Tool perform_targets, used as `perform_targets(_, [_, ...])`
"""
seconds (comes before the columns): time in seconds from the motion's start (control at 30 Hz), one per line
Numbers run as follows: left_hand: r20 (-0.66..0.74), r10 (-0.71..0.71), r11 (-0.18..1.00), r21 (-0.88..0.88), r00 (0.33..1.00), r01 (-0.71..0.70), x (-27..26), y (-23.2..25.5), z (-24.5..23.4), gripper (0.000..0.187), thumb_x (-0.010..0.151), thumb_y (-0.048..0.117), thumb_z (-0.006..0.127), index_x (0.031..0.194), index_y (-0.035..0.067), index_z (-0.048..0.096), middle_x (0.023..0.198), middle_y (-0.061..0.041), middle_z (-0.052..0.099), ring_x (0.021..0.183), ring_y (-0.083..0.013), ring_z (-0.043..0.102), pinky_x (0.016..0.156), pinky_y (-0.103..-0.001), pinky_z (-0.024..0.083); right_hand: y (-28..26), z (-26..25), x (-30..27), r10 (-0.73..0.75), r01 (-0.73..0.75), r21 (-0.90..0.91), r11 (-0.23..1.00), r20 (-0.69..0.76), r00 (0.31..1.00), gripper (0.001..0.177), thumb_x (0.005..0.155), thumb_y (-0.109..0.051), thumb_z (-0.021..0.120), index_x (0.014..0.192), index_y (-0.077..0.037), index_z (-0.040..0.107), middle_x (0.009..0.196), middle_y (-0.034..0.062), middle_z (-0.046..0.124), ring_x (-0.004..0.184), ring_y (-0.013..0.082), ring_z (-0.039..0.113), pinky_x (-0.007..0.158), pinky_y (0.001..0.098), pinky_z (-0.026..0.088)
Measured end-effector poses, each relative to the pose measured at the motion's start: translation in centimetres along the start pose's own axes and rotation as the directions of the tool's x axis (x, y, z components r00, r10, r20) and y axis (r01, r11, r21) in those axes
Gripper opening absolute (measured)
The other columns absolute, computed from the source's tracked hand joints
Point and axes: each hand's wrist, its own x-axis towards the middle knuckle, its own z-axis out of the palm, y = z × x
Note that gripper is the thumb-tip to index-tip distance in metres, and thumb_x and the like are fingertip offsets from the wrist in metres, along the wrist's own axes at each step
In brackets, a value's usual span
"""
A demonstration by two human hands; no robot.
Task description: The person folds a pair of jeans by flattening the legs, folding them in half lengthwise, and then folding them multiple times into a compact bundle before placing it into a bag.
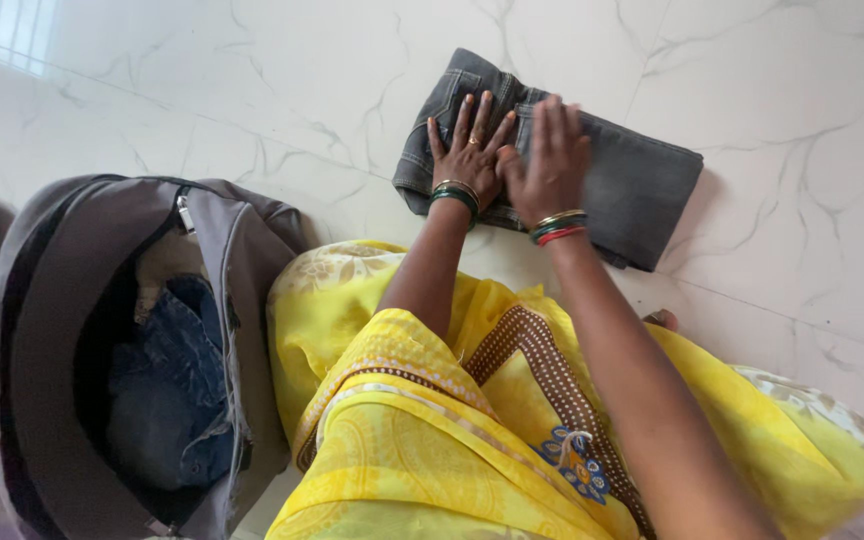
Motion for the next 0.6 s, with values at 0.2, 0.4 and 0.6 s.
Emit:
perform_targets(0.2, [0.116, 0.010, 0.995, 0.101, 0.993, -0.022, -0.1, 0.0, -0.3, 0.069, 0.103, 0.046, 0.038, 0.165, 0.040, 0.011, 0.173, 0.001, -0.010, 0.159, -0.0255, -0.009, 0.116, -0.072, -0.006, -1.2, 3.4, -2.0, 0.097, -0.132, 0.064, 0.989, 0.390, 0.916, 0.086, 0.104, -0.065, 0.032, 0.165, -0.004, 0.025, 0.174, 0.0100, 0.015, 0.161, 0.0365, 0.006, 0.123, 0.0685, 0.007])
perform_targets(0.4, [0.107, 0.030, 0.999, 0.017, 0.994, -0.032, 2.3, -1.6, 1.1, 0.071, 0.100, 0.045, 0.047, 0.161, 0.041, 0.013, 0.172, 0.000, -0.003, 0.158, -0.0268, -0.003, 0.118, -0.073, 0.000, -0.2, 3.9, -1.5, 0.130, -0.172, 0.068, 0.983, 0.404, 0.905, 0.084, 0.104, -0.065, 0.036, 0.165, -0.008, 0.026, 0.174, 0.0078, 0.015, 0.161, 0.0342, 0.005, 0.123, 0.0681, 0.007])
perform_targets(0.6, [-0.061, -0.585, 0.789, -0.276, 0.809, 0.550, 2.8, -7.8, -0.3, 0.108, 0.071, 0.059, 0.081, 0.159, 0.018, 0.032, 0.143, -0.013, 0.057, 0.124, -0.0345, 0.054, 0.092, -0.059, 0.046, 2.0, 3.2, -3.3, 0.117, -0.183, 0.075, 0.980, 0.525, 0.843, 0.083, 0.092, -0.051, 0.062, 0.159, -0.010, 0.034, 0.169, 0.0080, 0.020, 0.155, 0.0334, 0.017, 0.122, 0.0589, 0.018])
